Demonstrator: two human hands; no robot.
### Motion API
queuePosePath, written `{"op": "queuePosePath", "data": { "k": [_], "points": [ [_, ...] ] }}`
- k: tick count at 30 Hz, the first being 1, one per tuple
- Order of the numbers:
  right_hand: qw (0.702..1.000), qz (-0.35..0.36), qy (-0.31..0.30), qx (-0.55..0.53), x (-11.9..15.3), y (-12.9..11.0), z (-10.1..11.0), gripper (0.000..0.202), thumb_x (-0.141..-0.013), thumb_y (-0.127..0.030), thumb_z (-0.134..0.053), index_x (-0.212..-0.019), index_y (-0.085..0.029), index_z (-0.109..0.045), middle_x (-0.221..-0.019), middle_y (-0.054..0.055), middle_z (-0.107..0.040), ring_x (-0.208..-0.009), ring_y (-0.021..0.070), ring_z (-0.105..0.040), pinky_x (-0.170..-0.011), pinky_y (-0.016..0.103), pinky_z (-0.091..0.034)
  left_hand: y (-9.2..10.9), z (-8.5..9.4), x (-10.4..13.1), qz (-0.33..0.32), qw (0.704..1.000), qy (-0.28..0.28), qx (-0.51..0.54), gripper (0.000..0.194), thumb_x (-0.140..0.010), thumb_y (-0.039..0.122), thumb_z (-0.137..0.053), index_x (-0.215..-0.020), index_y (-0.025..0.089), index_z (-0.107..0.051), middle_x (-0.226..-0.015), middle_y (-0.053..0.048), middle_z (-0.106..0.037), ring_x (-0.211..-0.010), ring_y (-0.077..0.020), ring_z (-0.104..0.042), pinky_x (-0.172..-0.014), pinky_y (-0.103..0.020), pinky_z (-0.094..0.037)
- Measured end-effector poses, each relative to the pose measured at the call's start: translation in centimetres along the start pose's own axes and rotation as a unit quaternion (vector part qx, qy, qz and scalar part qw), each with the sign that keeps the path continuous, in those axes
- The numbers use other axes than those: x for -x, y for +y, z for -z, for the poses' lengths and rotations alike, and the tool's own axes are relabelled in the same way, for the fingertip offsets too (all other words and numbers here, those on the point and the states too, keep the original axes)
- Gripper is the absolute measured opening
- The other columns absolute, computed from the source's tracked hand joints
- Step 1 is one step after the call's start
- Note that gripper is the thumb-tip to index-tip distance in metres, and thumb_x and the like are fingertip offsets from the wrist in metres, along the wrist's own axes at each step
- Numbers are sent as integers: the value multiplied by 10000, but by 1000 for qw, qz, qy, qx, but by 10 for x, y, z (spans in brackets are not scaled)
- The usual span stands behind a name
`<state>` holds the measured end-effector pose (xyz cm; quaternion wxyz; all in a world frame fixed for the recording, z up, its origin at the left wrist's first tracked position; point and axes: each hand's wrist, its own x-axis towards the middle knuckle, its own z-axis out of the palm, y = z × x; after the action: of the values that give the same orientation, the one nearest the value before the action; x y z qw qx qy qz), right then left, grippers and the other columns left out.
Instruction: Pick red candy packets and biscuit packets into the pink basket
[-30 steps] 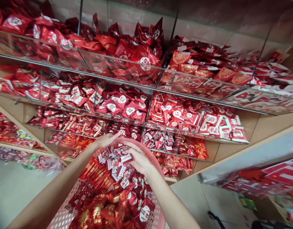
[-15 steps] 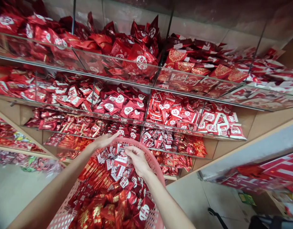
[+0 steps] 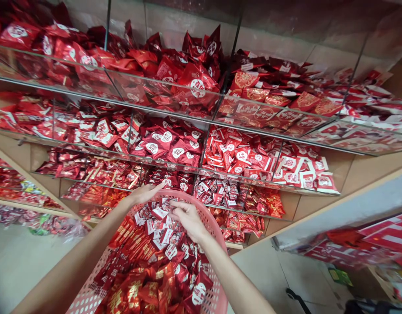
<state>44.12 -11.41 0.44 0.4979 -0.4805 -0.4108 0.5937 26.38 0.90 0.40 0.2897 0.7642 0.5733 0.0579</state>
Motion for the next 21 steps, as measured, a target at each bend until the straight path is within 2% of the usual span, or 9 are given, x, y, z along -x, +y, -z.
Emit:
{"op": "queuePosePath", "data": {
  "k": [3, 6, 10, 14, 21],
  "points": [
    [987, 78, -12, 138, -9, 0, 2, 320, -706, -254, -615, -1021, -225, -662, -1003, 46, -627, -815, 154, -581, -840, 380, -445, -2, -1, -2, 7, 1000, 0, 2, 849, -668, 813, -104, -818, 212, -684, -896, -94, -692, -903, -298, -605, -767, -364, -428],
    [936, 183, -12, 301, -17, -2, -2, 307, -765, -230, -564, -1061, -211, -645, -1016, 75, -606, -890, 186, -564, -852, 385, -427, -1, 0, -3, 15, 1000, -8, -2, 858, -675, 805, -85, -773, 201, -686, -884, -106, -692, -894, -299, -608, -767, -360, -427],
    [871, 261, -22, 415, -24, -4, -19, 298, -827, -194, -491, -1095, -186, -620, -1010, 96, -591, -927, 192, -545, -839, 351, -419, 3, 2, 1, 16, 1000, 1, -12, 869, -696, 785, -77, -911, 197, -679, -1029, -126, -657, -984, -315, -580, -810, -383, -414],
    [828, 283, -18, 485, -31, 3, -32, 264, -858, -208, -452, -1065, -174, -614, -968, 86, -581, -862, 175, -548, -777, 309, -424, 5, 2, 2, 10, 1000, 4, -21, 861, -709, 770, -79, -958, 201, -675, -1071, -111, -644, -1035, -302, -562, -845, -367, -405],
    [733, 255, 33, 629, -36, 13, -31, 259, -876, -318, -435, -1016, -219, -629, -885, 71, -585, -858, 205, -532, -756, 343, -388, -1, 0, -4, 12, 999, 5, -31, 863, -707, 766, -84, -967, 192, -673, -1063, -120, -646, -1022, -307, -566, -826, -370, -417]
  ]
}}
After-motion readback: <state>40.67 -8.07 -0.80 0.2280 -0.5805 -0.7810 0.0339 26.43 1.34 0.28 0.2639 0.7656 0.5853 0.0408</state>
